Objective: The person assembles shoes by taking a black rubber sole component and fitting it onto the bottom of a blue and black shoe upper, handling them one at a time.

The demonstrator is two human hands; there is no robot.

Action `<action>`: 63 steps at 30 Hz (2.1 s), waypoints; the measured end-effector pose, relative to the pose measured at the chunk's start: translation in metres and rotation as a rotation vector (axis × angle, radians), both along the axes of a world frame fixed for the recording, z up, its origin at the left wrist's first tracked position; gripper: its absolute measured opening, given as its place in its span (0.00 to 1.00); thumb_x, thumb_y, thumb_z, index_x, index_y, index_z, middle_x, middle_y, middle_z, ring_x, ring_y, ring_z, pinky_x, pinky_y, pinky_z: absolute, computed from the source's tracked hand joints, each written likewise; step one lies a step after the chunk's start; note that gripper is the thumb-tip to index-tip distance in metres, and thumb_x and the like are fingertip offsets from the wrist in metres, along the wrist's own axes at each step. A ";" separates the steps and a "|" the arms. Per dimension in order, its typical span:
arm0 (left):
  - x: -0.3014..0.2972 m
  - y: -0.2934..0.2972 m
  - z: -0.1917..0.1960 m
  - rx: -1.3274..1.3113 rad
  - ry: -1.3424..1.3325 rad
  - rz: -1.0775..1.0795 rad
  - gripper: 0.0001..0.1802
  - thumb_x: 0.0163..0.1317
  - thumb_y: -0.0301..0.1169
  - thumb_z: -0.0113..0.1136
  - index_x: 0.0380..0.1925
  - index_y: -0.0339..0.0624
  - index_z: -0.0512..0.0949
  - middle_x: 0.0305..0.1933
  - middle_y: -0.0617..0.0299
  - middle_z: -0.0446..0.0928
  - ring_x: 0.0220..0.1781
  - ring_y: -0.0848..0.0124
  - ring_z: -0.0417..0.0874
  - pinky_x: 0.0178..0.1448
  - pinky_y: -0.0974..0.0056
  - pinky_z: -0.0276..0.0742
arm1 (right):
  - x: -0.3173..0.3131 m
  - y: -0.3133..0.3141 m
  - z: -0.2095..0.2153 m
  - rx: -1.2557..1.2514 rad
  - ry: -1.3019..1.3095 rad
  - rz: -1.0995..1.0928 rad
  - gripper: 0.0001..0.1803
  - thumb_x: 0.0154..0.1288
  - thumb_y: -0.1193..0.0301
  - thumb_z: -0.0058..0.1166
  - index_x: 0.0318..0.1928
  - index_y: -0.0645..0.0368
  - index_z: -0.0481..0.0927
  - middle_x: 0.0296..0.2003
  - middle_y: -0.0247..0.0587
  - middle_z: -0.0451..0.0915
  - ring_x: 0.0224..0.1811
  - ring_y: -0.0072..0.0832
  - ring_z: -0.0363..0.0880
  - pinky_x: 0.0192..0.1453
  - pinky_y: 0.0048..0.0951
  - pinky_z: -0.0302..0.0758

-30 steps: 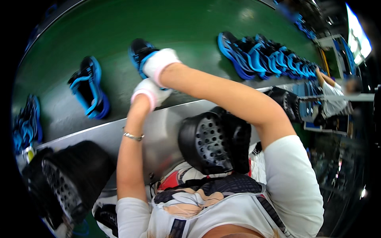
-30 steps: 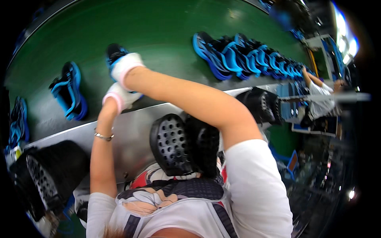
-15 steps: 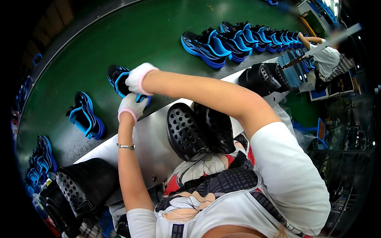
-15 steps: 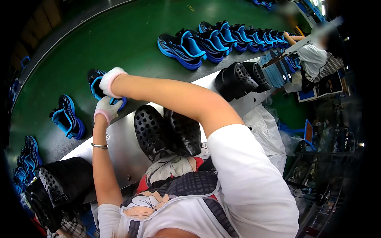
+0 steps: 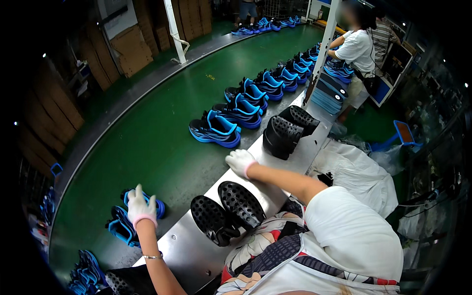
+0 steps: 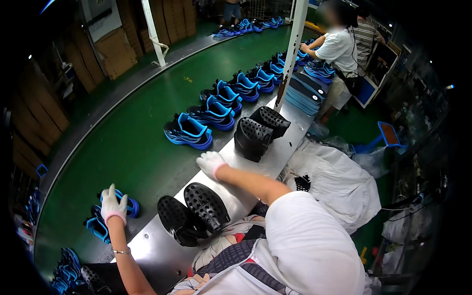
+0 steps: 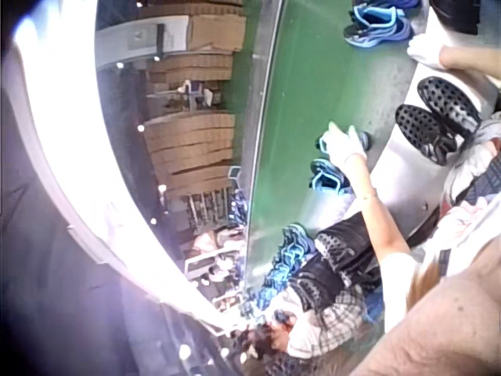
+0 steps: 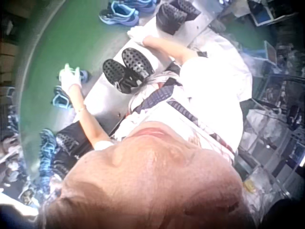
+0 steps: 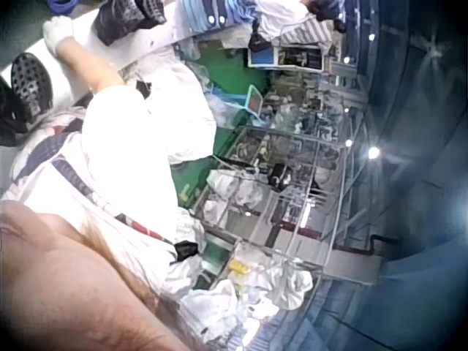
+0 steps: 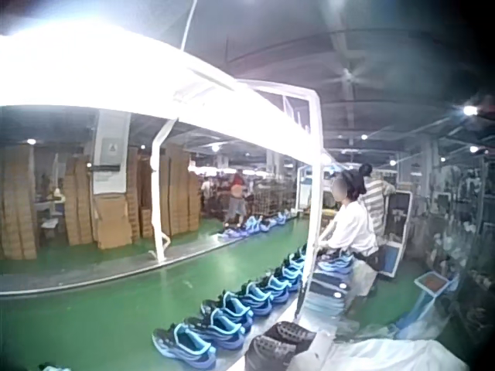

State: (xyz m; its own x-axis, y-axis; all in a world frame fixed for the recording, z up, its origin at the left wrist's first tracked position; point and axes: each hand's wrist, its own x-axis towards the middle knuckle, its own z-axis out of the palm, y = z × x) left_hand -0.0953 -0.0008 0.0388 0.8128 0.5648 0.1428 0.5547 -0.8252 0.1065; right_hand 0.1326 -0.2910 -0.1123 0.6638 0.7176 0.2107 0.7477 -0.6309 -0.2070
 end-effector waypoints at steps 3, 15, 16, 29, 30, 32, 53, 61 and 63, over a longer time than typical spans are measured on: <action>0.049 -0.079 0.067 -0.004 -0.126 -0.503 0.27 0.57 0.40 0.63 0.58 0.48 0.73 0.57 0.52 0.75 0.54 0.53 0.79 0.52 0.53 0.79 | -0.008 -0.015 -0.004 0.029 -0.072 -0.140 0.08 0.62 0.68 0.47 0.31 0.52 0.79 0.33 0.42 0.79 0.41 0.39 0.77 0.44 0.40 0.72; 0.116 -0.279 0.082 0.042 0.189 -1.352 0.23 0.60 0.41 0.60 0.54 0.49 0.73 0.41 0.54 0.77 0.43 0.57 0.82 0.42 0.54 0.79 | -0.003 -0.004 -0.012 0.175 0.080 -0.053 0.08 0.61 0.63 0.50 0.34 0.51 0.79 0.35 0.40 0.78 0.43 0.37 0.77 0.46 0.38 0.72; 0.119 -0.280 0.071 -0.041 0.236 -1.323 0.22 0.61 0.42 0.60 0.54 0.48 0.73 0.40 0.53 0.78 0.43 0.56 0.82 0.42 0.54 0.79 | 0.001 -0.006 -0.011 0.158 0.110 -0.062 0.08 0.63 0.64 0.49 0.34 0.51 0.80 0.35 0.40 0.79 0.43 0.38 0.78 0.46 0.39 0.73; 0.123 -0.285 0.018 -0.466 0.482 -1.392 0.21 0.65 0.44 0.58 0.54 0.47 0.74 0.44 0.54 0.78 0.43 0.57 0.83 0.43 0.58 0.79 | 0.011 -0.009 0.007 0.170 0.293 -0.117 0.12 0.67 0.63 0.45 0.34 0.53 0.80 0.37 0.42 0.82 0.45 0.38 0.79 0.51 0.39 0.75; 0.127 -0.285 0.020 -0.489 0.523 -1.372 0.22 0.65 0.45 0.57 0.54 0.47 0.73 0.45 0.53 0.78 0.44 0.56 0.82 0.45 0.57 0.79 | 0.012 -0.009 0.006 0.176 0.286 -0.120 0.12 0.67 0.63 0.46 0.34 0.53 0.81 0.37 0.42 0.82 0.45 0.38 0.79 0.51 0.39 0.75; 0.132 -0.281 0.024 -0.493 0.506 -1.347 0.22 0.65 0.45 0.57 0.55 0.47 0.73 0.46 0.53 0.78 0.45 0.55 0.82 0.45 0.56 0.79 | 0.014 -0.009 0.002 0.197 0.273 -0.112 0.12 0.66 0.63 0.46 0.34 0.53 0.81 0.38 0.42 0.82 0.46 0.38 0.79 0.52 0.38 0.75; 0.140 -0.269 0.034 -0.472 0.364 -1.318 0.19 0.64 0.47 0.56 0.49 0.48 0.75 0.41 0.56 0.78 0.41 0.57 0.83 0.41 0.56 0.79 | 0.019 -0.009 0.010 0.114 0.303 -0.118 0.12 0.65 0.64 0.46 0.35 0.53 0.81 0.39 0.43 0.82 0.46 0.39 0.79 0.52 0.39 0.75; 0.139 -0.266 0.033 -0.505 0.383 -1.292 0.24 0.62 0.47 0.59 0.54 0.48 0.76 0.45 0.54 0.79 0.44 0.54 0.82 0.43 0.55 0.79 | 0.021 -0.008 -0.001 0.111 0.281 -0.140 0.12 0.65 0.65 0.45 0.35 0.53 0.81 0.38 0.42 0.81 0.46 0.38 0.79 0.52 0.38 0.75; 0.140 -0.266 0.036 -0.509 0.401 -1.285 0.24 0.62 0.47 0.59 0.54 0.47 0.76 0.45 0.53 0.79 0.44 0.54 0.82 0.44 0.55 0.79 | 0.021 -0.008 -0.002 0.111 0.262 -0.139 0.12 0.66 0.65 0.45 0.35 0.53 0.81 0.38 0.42 0.81 0.46 0.38 0.79 0.52 0.38 0.74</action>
